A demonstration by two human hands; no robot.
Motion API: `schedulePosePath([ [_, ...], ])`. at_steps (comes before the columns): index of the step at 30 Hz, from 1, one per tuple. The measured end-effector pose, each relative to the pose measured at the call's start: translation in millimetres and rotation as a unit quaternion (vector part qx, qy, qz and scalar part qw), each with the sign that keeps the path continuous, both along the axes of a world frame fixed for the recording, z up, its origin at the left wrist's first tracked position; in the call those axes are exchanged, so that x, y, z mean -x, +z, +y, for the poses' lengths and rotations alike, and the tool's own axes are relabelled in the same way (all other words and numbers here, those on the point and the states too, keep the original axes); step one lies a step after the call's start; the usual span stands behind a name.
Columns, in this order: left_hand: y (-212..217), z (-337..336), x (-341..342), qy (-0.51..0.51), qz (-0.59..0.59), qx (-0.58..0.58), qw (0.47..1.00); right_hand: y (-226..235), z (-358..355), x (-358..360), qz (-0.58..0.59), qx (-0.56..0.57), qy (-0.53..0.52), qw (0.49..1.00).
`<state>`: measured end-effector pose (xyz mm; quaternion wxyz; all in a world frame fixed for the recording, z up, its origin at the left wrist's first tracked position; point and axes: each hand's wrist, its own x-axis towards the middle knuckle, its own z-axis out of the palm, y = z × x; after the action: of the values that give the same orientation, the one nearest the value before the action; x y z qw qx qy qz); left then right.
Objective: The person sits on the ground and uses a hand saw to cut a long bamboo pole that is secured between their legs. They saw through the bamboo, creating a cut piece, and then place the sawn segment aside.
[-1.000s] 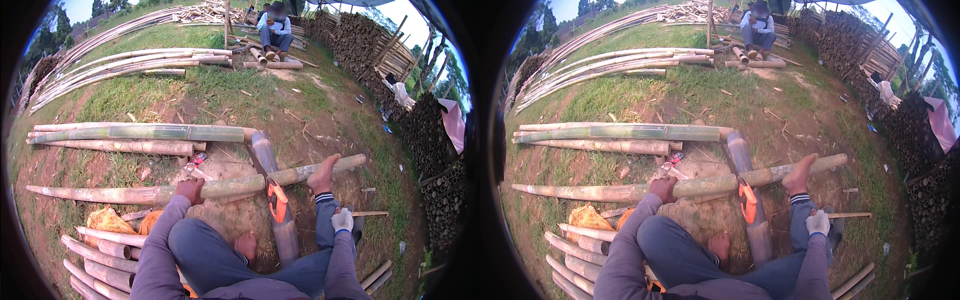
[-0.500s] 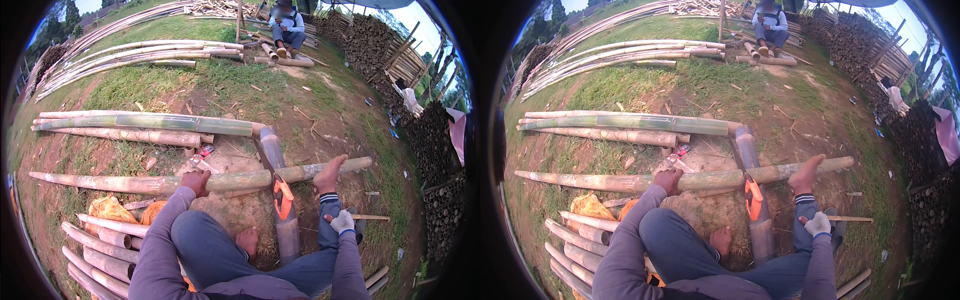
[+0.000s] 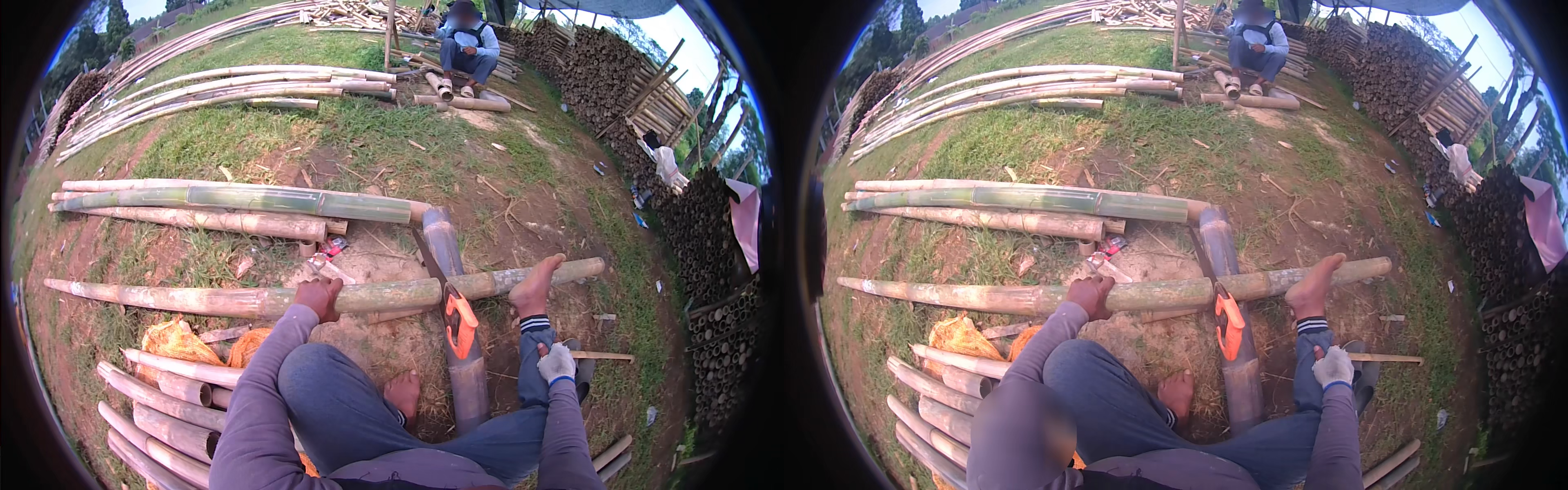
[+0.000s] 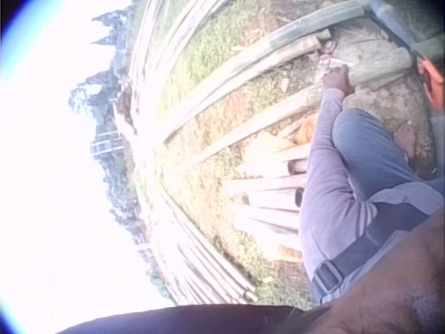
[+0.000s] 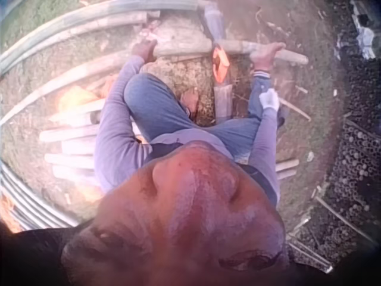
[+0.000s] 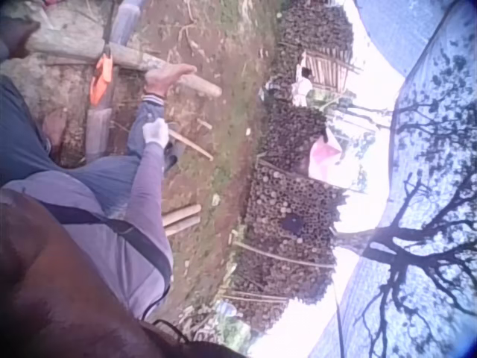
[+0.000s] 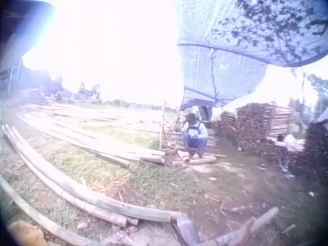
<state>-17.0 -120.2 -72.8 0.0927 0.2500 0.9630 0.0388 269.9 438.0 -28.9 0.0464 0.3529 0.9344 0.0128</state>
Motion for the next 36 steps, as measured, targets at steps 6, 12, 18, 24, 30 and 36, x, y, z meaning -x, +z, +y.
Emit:
schedulePosePath([
  [6, 2.3, 0.1, -1.0, 0.001, 0.0, 0.006, 1.0, 5.9, -7.2, 1.4, 0.01, -0.003, -0.013, 1.0],
  [12, 3.7, 0.7, -0.6, 0.001, -0.002, 0.007, 1.0, 11.4, -13.2, 2.5, 0.012, -0.012, -0.017, 1.0],
  [18, 2.4, -0.8, -2.4, 0.001, 0.0, 0.002, 1.0, 11.5, -34.4, 3.8, 0.08, -0.059, 0.042, 0.994],
  [24, 6.1, 14.5, 1.3, -0.018, -0.002, 0.002, 1.0, -7.0, -131.4, 18.8, 0.372, 0.203, 0.186, 0.886],
  [30, 10.4, 4.2, -2.3, 0.005, -0.01, 0.031, 0.999, -26.4, -209.4, 74.3, 0.402, 0.341, 0.168, 0.833],
  [36, 15.8, 10.6, -3.8, 0.013, -0.018, 0.045, 0.999, -22.4, -210.4, 89.4, 0.36, 0.336, 0.106, 0.864],
])
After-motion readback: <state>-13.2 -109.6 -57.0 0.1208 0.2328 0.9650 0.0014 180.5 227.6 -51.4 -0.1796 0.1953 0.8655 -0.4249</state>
